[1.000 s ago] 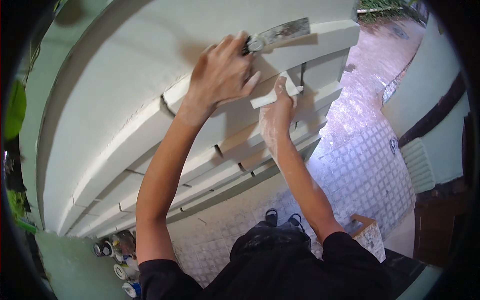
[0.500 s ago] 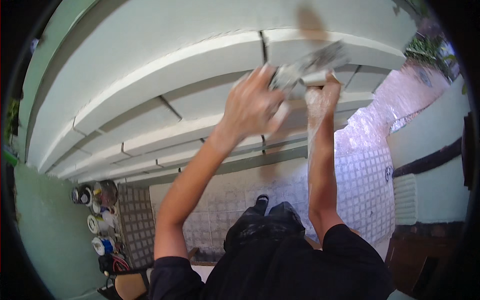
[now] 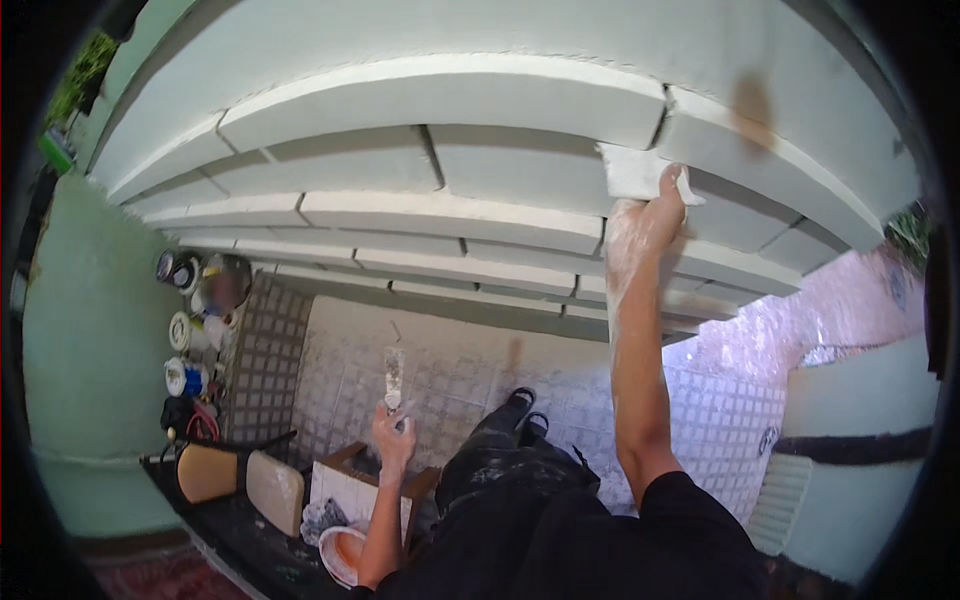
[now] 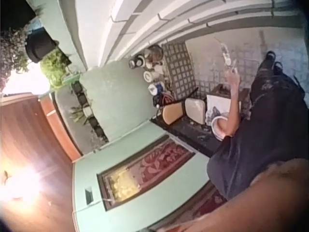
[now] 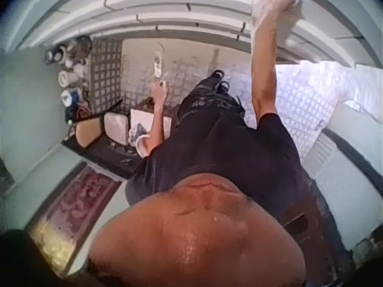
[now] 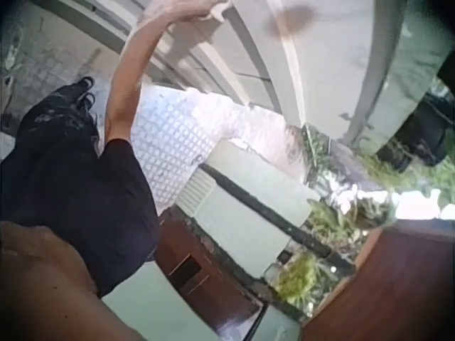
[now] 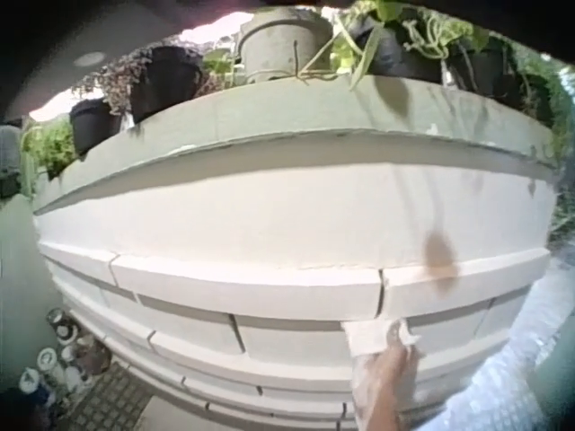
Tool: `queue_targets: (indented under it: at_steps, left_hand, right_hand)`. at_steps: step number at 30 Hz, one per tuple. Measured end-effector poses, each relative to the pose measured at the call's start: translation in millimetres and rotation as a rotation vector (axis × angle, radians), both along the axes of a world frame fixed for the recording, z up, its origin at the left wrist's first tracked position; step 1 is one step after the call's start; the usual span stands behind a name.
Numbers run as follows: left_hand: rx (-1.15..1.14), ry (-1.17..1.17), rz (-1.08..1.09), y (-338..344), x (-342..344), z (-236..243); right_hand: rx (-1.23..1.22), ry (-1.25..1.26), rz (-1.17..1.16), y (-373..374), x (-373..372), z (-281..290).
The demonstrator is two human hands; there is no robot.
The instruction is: Plastering and smoothing a textured wall using a putty knife and joint compound.
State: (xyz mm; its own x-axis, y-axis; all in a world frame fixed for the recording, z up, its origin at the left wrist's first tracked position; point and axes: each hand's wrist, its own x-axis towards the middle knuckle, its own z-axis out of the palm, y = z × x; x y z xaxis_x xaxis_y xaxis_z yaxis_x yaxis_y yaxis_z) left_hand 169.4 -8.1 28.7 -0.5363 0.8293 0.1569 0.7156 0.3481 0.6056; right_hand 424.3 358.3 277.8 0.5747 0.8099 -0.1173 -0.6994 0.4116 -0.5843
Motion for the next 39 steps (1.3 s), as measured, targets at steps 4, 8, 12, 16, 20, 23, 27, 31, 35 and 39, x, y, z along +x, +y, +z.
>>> queue_targets:
  at_steps: [4, 8, 12, 16, 20, 23, 27, 31, 35, 39]
  left_hand:
    - [-0.032, -0.235, 0.040, 12.6, 35.1, 24.3]
    - [-0.052, -0.694, 0.054, 38.4, 67.3, 21.3]
    - [0.231, -1.111, 0.035, 51.3, 70.4, -25.8]
    - [0.300, -1.632, -0.074, 62.6, 78.5, 6.7]
    - [0.185, -1.630, 0.029, 49.4, 53.3, 8.4]
    - [0.231, -1.521, 0.112, 36.3, 10.5, -6.0]
    - [0.419, -1.336, 0.140, 6.2, -41.1, 25.7]
    - [0.446, -1.440, 0.374, -34.7, -97.7, 10.0]
    - [0.428, -1.334, 0.303, -63.8, -134.6, 13.9]
    - [0.460, -1.370, 0.471, -70.5, -166.5, 5.0]
  right_hand:
    - [0.058, -0.019, 0.367, -8.3, 13.7, -41.7]
    - [-0.091, -0.149, 0.687, -59.8, -6.5, -108.9]
    - [-0.289, -0.041, 1.356, -152.7, -49.7, -186.2]
    - [-0.440, -0.435, 1.514, -206.6, -80.3, -217.1]
    - [-0.156, -0.738, 1.524, -215.8, -121.0, -237.6]
    - [0.079, -1.195, 1.475, -212.9, -169.4, -226.8]
    - [0.246, -1.120, 1.723, -210.9, -222.9, -213.2]
    - [0.163, -0.885, 2.126, -224.8, -284.4, -193.8]
    - [0.358, -1.246, 2.075, -238.4, -335.5, -233.5]
    - [0.628, -1.414, 1.955, -269.6, -379.6, -223.1]
